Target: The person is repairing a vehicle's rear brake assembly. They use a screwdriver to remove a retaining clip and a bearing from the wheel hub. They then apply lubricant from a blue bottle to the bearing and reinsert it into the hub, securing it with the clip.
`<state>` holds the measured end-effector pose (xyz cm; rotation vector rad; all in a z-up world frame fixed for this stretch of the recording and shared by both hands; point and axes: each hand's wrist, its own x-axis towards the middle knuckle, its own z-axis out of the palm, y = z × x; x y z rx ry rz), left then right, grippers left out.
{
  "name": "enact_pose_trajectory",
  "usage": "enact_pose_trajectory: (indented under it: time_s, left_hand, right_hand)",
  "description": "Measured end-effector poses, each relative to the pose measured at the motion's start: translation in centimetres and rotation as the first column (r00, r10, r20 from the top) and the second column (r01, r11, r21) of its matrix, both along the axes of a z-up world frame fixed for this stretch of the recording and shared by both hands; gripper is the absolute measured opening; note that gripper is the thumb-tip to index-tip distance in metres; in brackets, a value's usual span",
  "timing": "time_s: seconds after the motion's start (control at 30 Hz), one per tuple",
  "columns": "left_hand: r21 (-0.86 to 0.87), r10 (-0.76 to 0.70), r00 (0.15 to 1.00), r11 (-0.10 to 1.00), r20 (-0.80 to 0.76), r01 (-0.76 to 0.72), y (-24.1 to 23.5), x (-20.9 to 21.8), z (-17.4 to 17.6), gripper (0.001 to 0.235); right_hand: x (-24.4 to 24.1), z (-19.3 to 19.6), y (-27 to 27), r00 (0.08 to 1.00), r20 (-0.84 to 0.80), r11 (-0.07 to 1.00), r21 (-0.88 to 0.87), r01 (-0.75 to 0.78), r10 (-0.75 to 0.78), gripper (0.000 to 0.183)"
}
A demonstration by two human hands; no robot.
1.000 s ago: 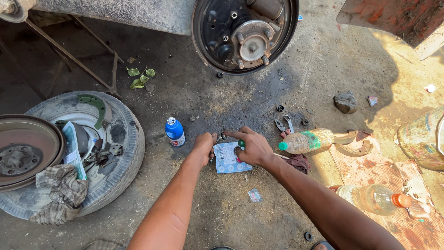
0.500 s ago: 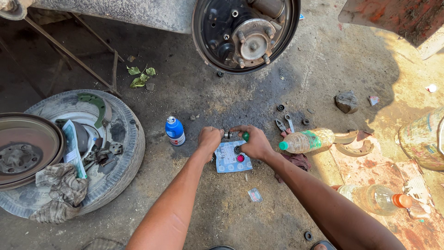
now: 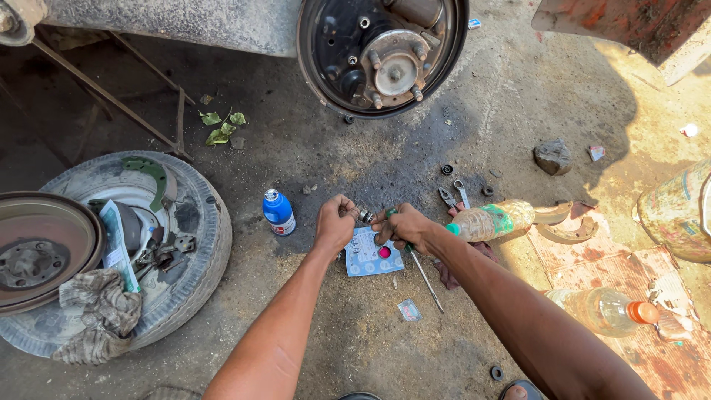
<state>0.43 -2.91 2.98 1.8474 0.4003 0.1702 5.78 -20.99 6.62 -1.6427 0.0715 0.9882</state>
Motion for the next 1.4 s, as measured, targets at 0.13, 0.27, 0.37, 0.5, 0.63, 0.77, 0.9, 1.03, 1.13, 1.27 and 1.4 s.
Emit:
enact_pose_trajectory:
  time_s: [0.13,0.27,0.37,0.5,0.63,0.77,0.9,1.03,1.13,1.27,1.4]
  left_hand:
    - [0.004,-0.028,0.999,1.000,0.047,0.028,-0.4,-0.2,0.2,0.009]
    - [0.080,-0.045,0.995,0.996,0.089,0.038,-0.9,-0.5,1.1,0.013]
    - [0.096,-0.021,0.999,0.995,0.033,0.018,-1.5,-0.4,1.7,0.014]
    - [0.072,0.040,0.998,0.996,0.045,-0.043,-1.0,0.2,1.4,0.011]
    - [-0.102,0.108,0.991,0.988,-0.078,-0.116,-0.2,0.1,0.5,0.011]
    - [-0.233,0.169,0.977,0.952,-0.134,-0.197,0.0,0.3,-0.3,0.019]
    - [-0.393,0.225,0.944,0.867,-0.241,-0.307,0.2,1.0,-0.1,0.024]
    - [-0.490,0.218,0.879,0.761,-0.424,-0.425,-0.1,1.6,1.9,0.032]
    - [-0.467,0.212,0.865,0.770,-0.455,-0.434,-0.3,2.2,3.0,0.031]
    - [-0.464,0.173,0.880,0.795,-0.443,-0.390,-0.9,2.2,2.5,0.029]
    - [-0.381,0.066,0.943,0.904,-0.327,-0.195,-0.6,1.2,0.9,0.026]
  right_hand:
    - [0.2,0.3,-0.6,0.991,-0.132,0.999,0.047,0.003,0.003,0.038]
    - [0.3,0.7,-1.0,0.968,-0.246,0.997,0.060,-0.039,0.053,0.035]
    - [0.3,1.0,-1.0,0.934,-0.353,0.988,0.155,-0.006,0.061,0.034]
    - [0.9,1.5,-0.7,0.987,-0.161,0.995,0.103,0.005,0.012,0.041]
    - [1.2,2.6,-0.6,0.925,0.335,0.976,-0.179,-0.126,0.181,0.061]
    - [-1.3,3.9,-0.3,0.514,0.638,0.799,-0.574,-0.178,0.573,0.094]
    - [-4.3,5.1,0.1,0.260,0.568,0.607,-0.788,-0.104,0.781,0.103]
    - [-5.0,6.0,0.0,0.264,0.400,0.437,-0.894,-0.100,0.878,0.094]
    - [-4.9,6.2,-0.5,0.239,0.465,0.490,-0.870,-0.055,0.852,0.097]
    - [-4.5,6.2,-0.3,0.260,0.537,0.562,-0.827,-0.026,0.802,0.095]
    - [-3.2,5.5,0.4,0.365,0.563,0.618,-0.785,-0.046,0.742,0.092]
